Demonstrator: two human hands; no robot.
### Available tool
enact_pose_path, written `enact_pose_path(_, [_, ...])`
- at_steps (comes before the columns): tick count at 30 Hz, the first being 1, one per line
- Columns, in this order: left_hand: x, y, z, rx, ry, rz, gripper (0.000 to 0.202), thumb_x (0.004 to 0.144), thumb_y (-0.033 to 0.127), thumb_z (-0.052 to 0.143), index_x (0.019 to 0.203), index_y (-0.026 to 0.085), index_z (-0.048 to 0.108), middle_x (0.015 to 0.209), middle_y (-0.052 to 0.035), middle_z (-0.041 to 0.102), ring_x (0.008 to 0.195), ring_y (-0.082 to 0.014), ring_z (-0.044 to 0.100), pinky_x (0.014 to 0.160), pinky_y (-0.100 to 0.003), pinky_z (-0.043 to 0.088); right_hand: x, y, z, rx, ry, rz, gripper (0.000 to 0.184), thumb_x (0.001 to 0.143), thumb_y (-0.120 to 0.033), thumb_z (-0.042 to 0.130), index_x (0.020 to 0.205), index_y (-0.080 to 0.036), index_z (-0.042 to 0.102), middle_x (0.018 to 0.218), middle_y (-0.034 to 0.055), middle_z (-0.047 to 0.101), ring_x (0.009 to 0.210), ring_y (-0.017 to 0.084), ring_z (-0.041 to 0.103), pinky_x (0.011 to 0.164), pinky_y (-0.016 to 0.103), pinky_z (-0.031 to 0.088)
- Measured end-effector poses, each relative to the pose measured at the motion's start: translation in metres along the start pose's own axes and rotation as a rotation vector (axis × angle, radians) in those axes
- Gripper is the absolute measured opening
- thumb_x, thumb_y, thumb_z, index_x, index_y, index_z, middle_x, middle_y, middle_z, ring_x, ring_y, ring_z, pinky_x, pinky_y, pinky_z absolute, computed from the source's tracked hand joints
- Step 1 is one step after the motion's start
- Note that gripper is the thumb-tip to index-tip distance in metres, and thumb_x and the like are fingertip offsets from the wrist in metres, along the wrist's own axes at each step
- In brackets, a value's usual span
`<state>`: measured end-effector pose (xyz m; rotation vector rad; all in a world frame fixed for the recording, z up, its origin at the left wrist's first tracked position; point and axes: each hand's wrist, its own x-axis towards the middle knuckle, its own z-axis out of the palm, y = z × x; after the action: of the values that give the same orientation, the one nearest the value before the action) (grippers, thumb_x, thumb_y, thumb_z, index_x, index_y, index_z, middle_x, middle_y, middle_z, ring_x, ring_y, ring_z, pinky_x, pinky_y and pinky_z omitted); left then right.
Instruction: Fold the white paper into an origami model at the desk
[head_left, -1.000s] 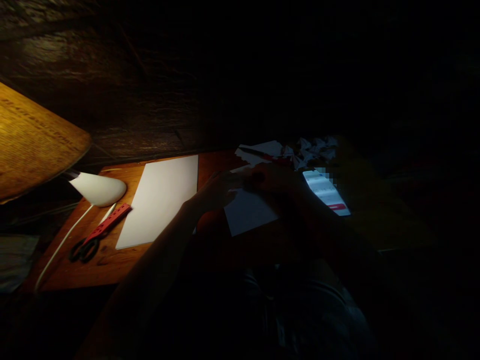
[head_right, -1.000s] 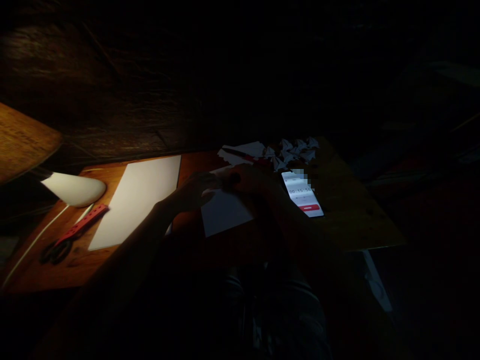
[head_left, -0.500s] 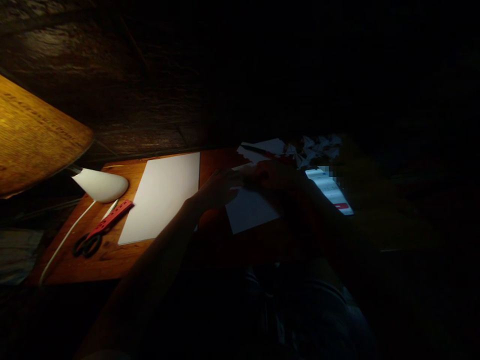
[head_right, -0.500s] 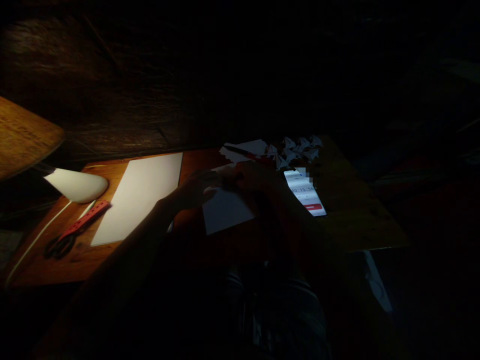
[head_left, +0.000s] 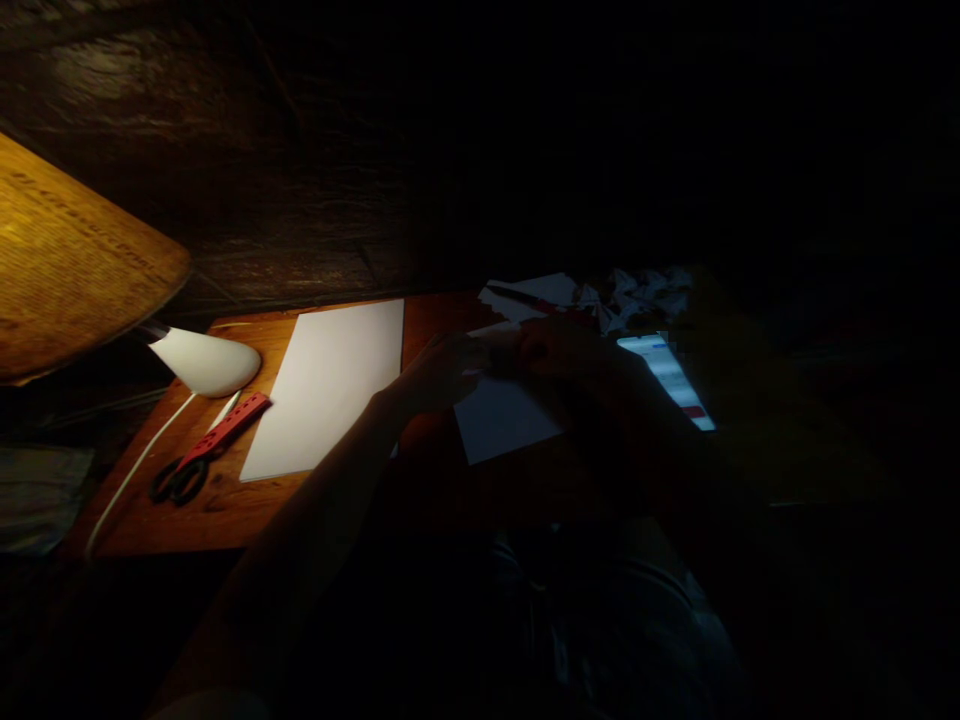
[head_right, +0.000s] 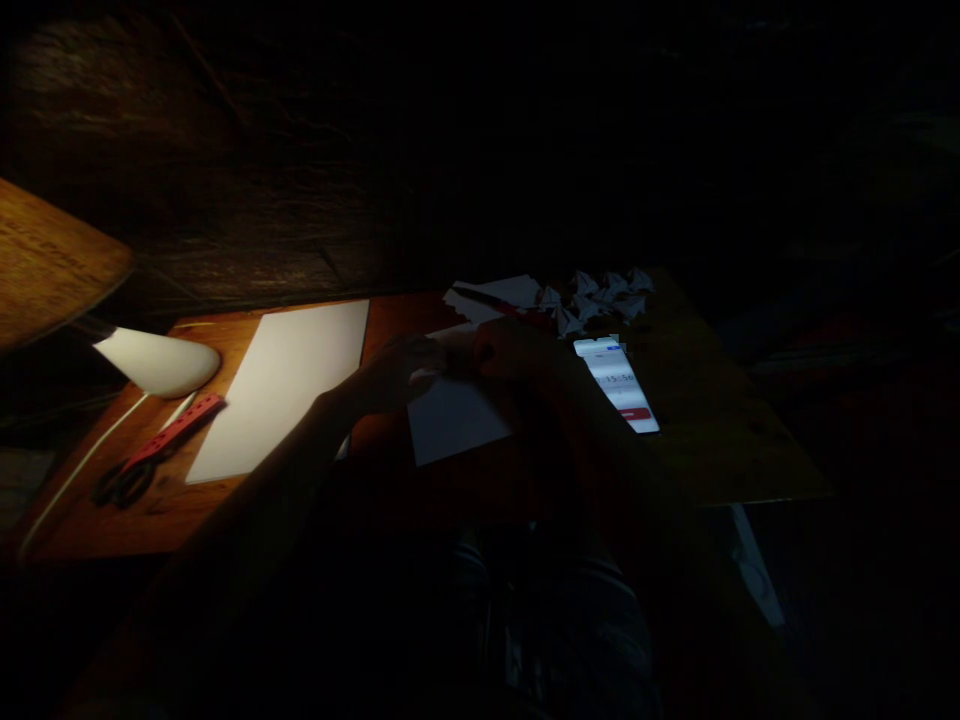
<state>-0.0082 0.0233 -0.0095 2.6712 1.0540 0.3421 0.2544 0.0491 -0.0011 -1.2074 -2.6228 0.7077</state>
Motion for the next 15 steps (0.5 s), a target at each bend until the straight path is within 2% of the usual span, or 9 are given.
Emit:
enact_pose_path(4, [0.000,-0.011,0.002,-0.037,0.004,0.043,0.031,0.093,0.017,0.062,0.118,0.024,0.079,0.128,-0.0075,0.079,0.124,-0.0283,0.070,0.111,-0.049,0.052,-0.001,-0.003,-0.003,-0.028,-0.039,-0.025,0.028,0.073,-0.009,0.064,0.091,-0.018,0.084,0.111,0.0083,0.080,0.095,0.022,0.073,0.084,0.031,0.050])
enact_pose_path(7, [0.000,-0.021,0.004,-0.101,0.040,0.056,0.039,0.092,0.016,0.061,0.126,0.028,0.077,0.129,-0.0054,0.079,0.120,-0.0259,0.072,0.109,-0.047,0.054,-0.002,-0.004,-0.001,-0.054,-0.012,-0.013,0.026,0.076,-0.011,0.066,0.096,-0.017,0.083,0.113,0.0097,0.078,0.098,0.023,0.071,0.085,0.031,0.049])
enact_pose_path(10, [-0.003,-0.028,0.006,-0.114,0.083,0.026,0.045,0.089,0.014,0.064,0.129,0.030,0.076,0.128,-0.0043,0.079,0.119,-0.0266,0.071,0.110,-0.049,0.053,-0.003,-0.008,0.004,-0.082,0.032,-0.002,0.026,0.082,-0.021,0.071,0.106,-0.019,0.081,0.112,0.0094,0.078,0.097,0.024,0.069,0.082,0.032,0.046])
enact_pose_path(13, [-0.005,-0.031,0.007,-0.107,0.091,0.016,0.045,0.086,0.014,0.067,0.127,0.030,0.077,0.127,-0.0039,0.078,0.122,-0.0273,0.069,0.111,-0.051,0.052,-0.004,-0.011,0.007,-0.083,0.060,-0.056,0.038,0.086,-0.033,0.076,0.122,-0.020,0.078,0.120,0.0108,0.077,0.102,0.025,0.068,0.084,0.032,0.045])
enact_pose_path(15, [-0.006,-0.033,0.007,-0.119,0.073,0.023,0.043,0.085,0.015,0.069,0.124,0.029,0.079,0.126,-0.0051,0.077,0.122,-0.0272,0.068,0.110,-0.049,0.053,-0.003,-0.012,0.008,-0.072,0.077,-0.072,0.044,0.087,-0.036,0.078,0.129,-0.021,0.077,0.124,0.0109,0.076,0.105,0.026,0.068,0.085,0.033,0.045])
